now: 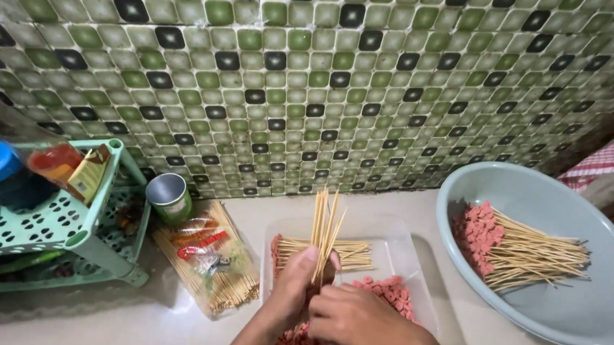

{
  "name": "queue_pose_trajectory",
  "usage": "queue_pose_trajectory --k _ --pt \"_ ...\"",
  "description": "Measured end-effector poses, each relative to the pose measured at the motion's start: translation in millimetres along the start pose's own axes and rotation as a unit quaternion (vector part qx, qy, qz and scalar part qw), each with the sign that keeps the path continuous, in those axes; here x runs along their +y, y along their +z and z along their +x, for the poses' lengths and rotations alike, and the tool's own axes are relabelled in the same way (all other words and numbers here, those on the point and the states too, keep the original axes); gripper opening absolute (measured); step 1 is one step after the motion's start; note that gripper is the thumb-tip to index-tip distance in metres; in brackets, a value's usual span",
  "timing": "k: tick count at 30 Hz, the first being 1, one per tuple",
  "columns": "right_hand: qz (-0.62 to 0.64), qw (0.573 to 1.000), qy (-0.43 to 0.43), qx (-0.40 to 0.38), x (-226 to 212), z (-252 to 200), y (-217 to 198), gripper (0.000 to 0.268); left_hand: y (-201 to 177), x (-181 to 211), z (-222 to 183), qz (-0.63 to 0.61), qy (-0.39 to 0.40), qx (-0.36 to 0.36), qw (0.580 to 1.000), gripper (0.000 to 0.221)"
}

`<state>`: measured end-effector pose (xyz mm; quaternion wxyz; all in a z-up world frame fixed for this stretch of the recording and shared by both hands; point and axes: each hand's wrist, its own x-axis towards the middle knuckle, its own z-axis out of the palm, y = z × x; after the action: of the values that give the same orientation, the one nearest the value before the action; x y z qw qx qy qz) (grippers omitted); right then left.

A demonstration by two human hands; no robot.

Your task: Skewering small diced pieces of pink food onto wooden skewers for food preparation.

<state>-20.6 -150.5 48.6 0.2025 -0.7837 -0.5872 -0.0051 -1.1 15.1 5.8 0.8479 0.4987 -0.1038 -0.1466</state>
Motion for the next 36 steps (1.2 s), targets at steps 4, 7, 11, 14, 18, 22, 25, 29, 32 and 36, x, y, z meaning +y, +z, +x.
queue_pose_trajectory --k 4,7,11,14,18,22,25,29,32,36 --pt "0.015 0.999 0.02 -0.02 2.2 1.9 -9.6 0.014 -4.6 -7.9 2.6 0.088 -0.001 0.039 0.995 0.037" --pt "0.05 0.997 -0.014 0.058 -2.0 7.1 -40.5 0.023 -7.7 -13.8 4.7 0.087 0.034 -0.009 0.996 0.045" --pt "0.063 0.954 0.049 0.289 -3.5 10.9 -69.9 0.004 -4.1 -6.2 1.6 0.169 0.019 -0.058 0.984 0.045" --pt "0.003 0.904 0.137 0.406 10.0 9.2 -69.6 0.002 -1.8 -1.2 3.4 0.167 0.031 -0.087 0.982 0.045" --pt "0.033 0.873 0.198 0.444 19.4 14.9 -63.3 0.018 5.0 4.0 1.4 0.104 0.008 -0.109 0.988 0.046" --pt "0.084 0.881 0.22 0.41 26.6 14.6 -63.4 0.023 3.2 3.2 1.0 0.168 0.019 -0.098 0.981 0.043" --pt "0.111 0.885 0.234 0.386 30.9 12.4 -62.9 0.032 4.8 7.0 0.5 0.159 0.032 -0.123 0.979 0.043" --pt "0.153 0.891 0.238 0.356 34.5 10.8 -61.5 0.023 3.1 5.0 -1.3 0.198 0.018 -0.113 0.973 0.046" --pt "0.187 0.883 0.232 0.362 35.5 10.2 -59.7 0.011 3.9 8.0 -2.1 0.225 0.018 -0.11 0.968 0.048" --pt "0.239 0.869 0.261 0.346 36.2 9.1 -58.7 0.023 3.3 5.0 -2.1 0.207 0.0 -0.108 0.972 0.048"
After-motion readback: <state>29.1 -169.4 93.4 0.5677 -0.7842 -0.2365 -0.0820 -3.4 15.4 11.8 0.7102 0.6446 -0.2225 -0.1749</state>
